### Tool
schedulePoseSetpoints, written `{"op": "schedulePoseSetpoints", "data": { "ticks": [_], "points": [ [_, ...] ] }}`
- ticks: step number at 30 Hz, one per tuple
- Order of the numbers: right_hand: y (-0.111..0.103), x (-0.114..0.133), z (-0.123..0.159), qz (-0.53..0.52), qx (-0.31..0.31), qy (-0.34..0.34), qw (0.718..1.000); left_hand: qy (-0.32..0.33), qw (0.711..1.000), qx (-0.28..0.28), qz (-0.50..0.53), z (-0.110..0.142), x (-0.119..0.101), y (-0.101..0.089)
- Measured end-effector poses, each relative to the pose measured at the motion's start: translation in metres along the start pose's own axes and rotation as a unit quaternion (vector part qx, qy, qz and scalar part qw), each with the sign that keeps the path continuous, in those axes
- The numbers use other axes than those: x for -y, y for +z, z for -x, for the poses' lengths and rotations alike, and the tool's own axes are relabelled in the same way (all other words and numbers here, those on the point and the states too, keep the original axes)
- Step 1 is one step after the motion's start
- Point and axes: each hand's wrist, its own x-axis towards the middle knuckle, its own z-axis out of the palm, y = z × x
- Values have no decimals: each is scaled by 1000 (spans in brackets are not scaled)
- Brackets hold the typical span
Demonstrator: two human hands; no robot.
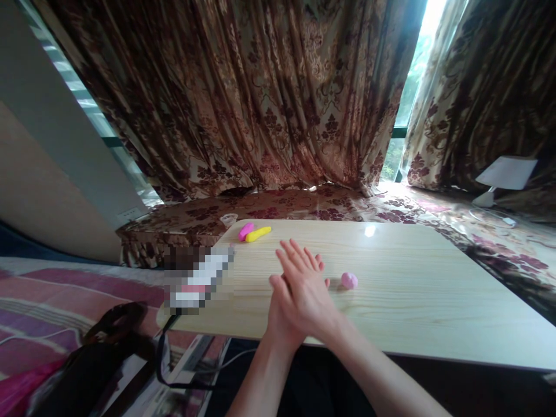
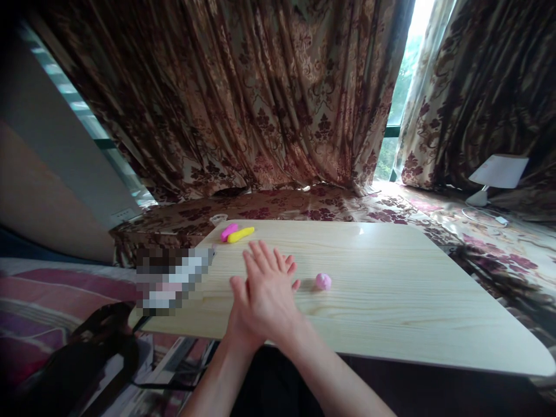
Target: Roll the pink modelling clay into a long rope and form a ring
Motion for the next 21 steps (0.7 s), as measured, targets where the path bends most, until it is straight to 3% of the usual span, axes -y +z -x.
{"op": "schedulePoseSetpoints", "data": {
  "ticks": [2,4,7,11,14,17,19,21],
  "points": [
    [1,-6,4,0,23,16,1000,-12,1000,6,-7,0,-2,-2],
    [1,-4,13,-19,70,-32,997,4,999,12,-30,-2,-4,-4],
    [3,5,17,-34,87,-89,992,34,997,14,-73,-4,2,-4],
    [0,-1,3,-7,29,41,999,8,996,16,-85,-2,7,-3],
    [-5,-3,10,-13,65,-4,998,0,997,28,-73,-5,-3,-6],
    [-7,8,16,-44,99,-98,989,8,998,31,-54,-12,-4,-8],
    [-6,9,9,-40,60,-68,995,-8,998,28,-54,-12,2,-7],
    [-4,3,1,-22,13,15,1000,-25,998,32,-58,-9,4,-5]
  ]
}}
